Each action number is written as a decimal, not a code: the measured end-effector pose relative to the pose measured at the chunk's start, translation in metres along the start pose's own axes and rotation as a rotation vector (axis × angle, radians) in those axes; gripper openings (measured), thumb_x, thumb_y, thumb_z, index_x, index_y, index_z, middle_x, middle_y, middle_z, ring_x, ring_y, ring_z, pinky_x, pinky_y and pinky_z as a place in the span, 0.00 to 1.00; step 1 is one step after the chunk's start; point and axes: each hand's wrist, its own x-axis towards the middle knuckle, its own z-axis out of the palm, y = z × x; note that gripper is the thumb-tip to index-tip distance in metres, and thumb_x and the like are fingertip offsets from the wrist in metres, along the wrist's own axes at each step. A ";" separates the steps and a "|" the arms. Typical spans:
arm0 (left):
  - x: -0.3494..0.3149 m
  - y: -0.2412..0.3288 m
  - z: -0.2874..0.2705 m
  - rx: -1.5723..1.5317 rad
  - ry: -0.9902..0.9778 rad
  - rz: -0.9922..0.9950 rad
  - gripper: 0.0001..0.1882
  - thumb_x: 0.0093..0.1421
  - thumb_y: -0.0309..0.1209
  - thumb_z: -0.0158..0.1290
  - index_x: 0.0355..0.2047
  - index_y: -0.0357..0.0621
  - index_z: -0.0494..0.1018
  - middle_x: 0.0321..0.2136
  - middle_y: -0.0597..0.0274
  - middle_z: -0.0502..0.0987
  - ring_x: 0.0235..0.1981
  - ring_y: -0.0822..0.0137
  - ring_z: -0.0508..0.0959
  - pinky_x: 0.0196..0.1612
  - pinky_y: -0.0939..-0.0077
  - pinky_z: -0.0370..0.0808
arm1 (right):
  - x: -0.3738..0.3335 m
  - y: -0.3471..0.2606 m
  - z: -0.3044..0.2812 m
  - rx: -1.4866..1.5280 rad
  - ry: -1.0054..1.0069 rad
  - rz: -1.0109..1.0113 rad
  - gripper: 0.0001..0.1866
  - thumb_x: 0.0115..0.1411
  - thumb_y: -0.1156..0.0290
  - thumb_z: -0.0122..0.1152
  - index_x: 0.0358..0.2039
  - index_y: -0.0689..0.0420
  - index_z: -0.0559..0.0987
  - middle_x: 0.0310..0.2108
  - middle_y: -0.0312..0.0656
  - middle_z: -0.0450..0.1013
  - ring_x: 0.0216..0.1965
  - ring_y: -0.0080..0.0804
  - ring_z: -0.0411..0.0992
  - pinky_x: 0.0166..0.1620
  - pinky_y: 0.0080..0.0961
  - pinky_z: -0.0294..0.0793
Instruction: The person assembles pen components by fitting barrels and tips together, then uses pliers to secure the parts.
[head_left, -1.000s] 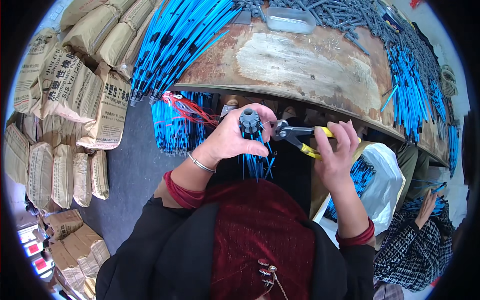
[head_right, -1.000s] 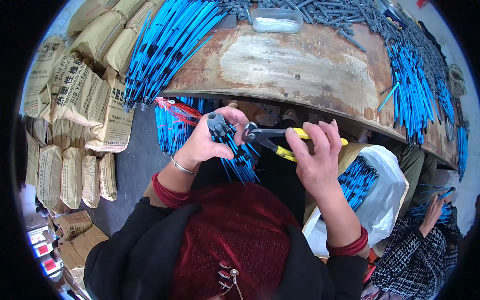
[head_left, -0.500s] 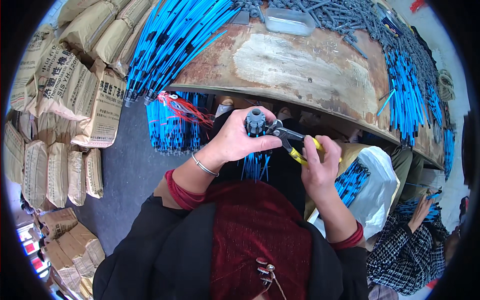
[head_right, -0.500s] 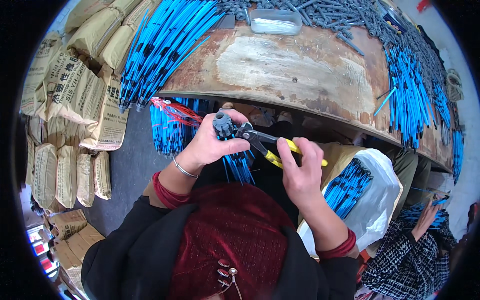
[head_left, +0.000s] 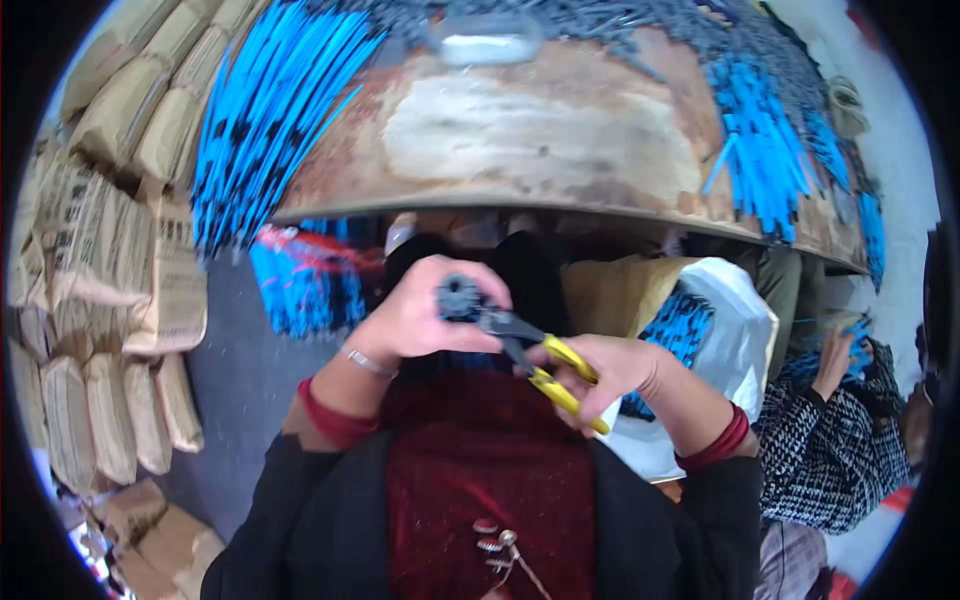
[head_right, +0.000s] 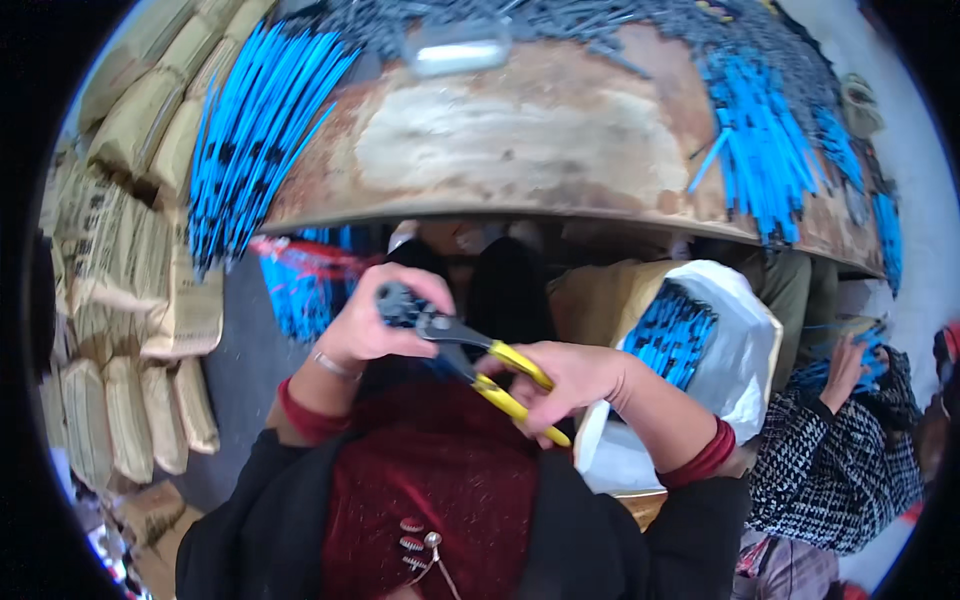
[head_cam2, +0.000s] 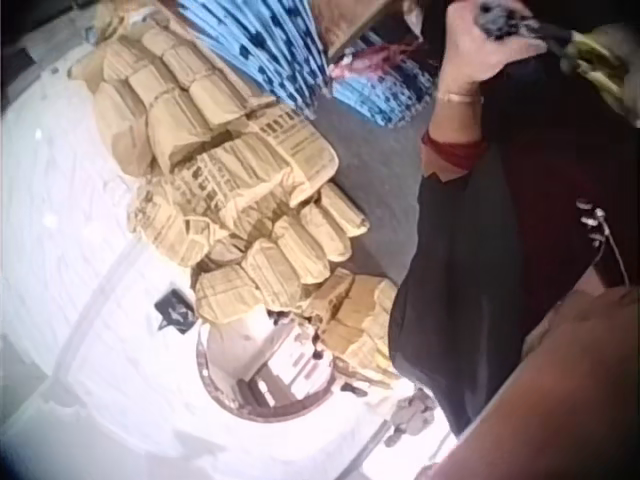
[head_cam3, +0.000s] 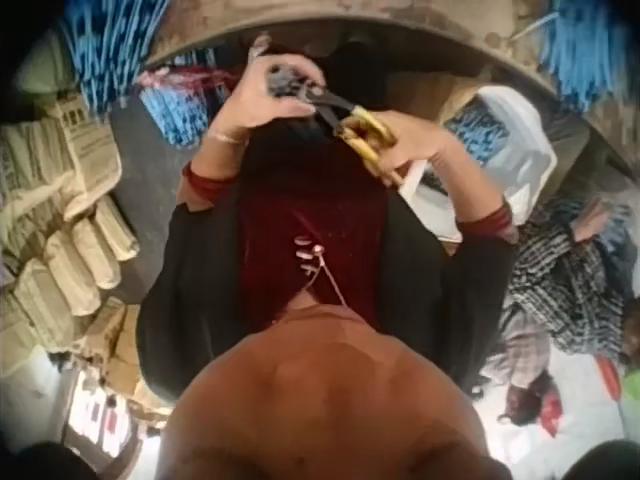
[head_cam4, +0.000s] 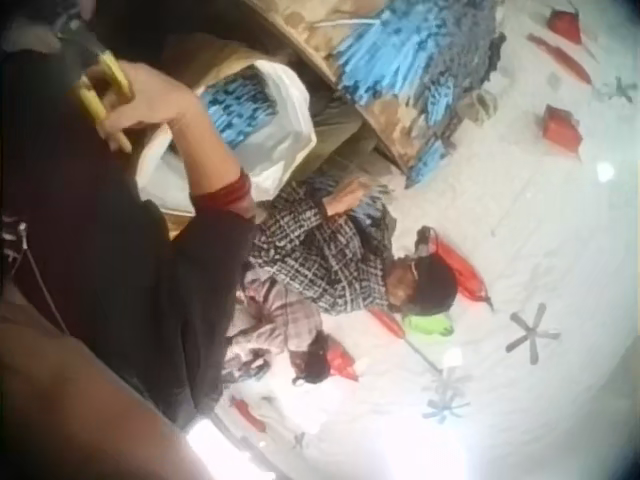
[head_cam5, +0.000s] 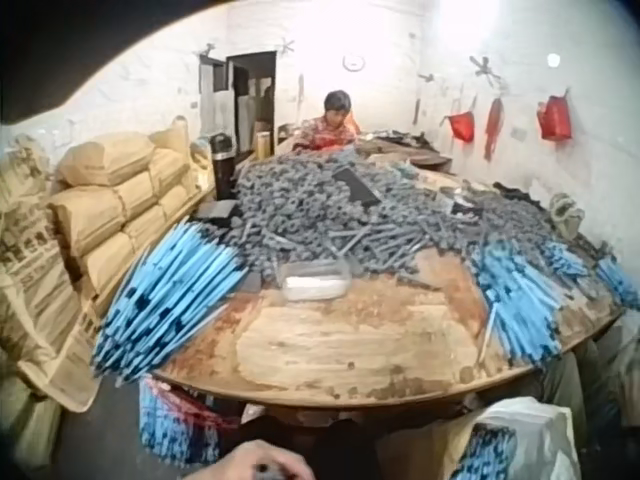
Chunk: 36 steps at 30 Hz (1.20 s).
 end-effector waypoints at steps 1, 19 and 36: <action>0.001 0.001 -0.001 0.018 0.052 -0.012 0.17 0.37 0.28 0.65 0.28 0.37 0.73 0.26 0.63 0.74 0.28 0.72 0.73 0.34 0.79 0.70 | 0.000 0.004 0.001 0.085 -0.013 0.026 0.31 0.47 0.75 0.62 0.52 0.62 0.62 0.35 0.46 0.72 0.36 0.35 0.73 0.35 0.31 0.73; 0.021 -0.009 0.008 -0.051 0.095 -0.080 0.14 0.38 0.27 0.63 0.26 0.38 0.72 0.25 0.62 0.73 0.27 0.71 0.72 0.32 0.78 0.69 | -0.003 0.048 -0.013 0.202 0.003 -0.061 0.36 0.44 0.72 0.65 0.53 0.63 0.60 0.38 0.48 0.70 0.35 0.34 0.73 0.32 0.27 0.73; 0.000 -0.012 -0.009 0.045 0.166 -0.055 0.18 0.37 0.28 0.66 0.29 0.37 0.74 0.23 0.63 0.74 0.25 0.73 0.74 0.30 0.81 0.70 | 0.024 0.036 -0.004 0.527 -0.250 0.134 0.39 0.46 0.78 0.63 0.57 0.60 0.55 0.43 0.52 0.66 0.42 0.37 0.71 0.40 0.28 0.72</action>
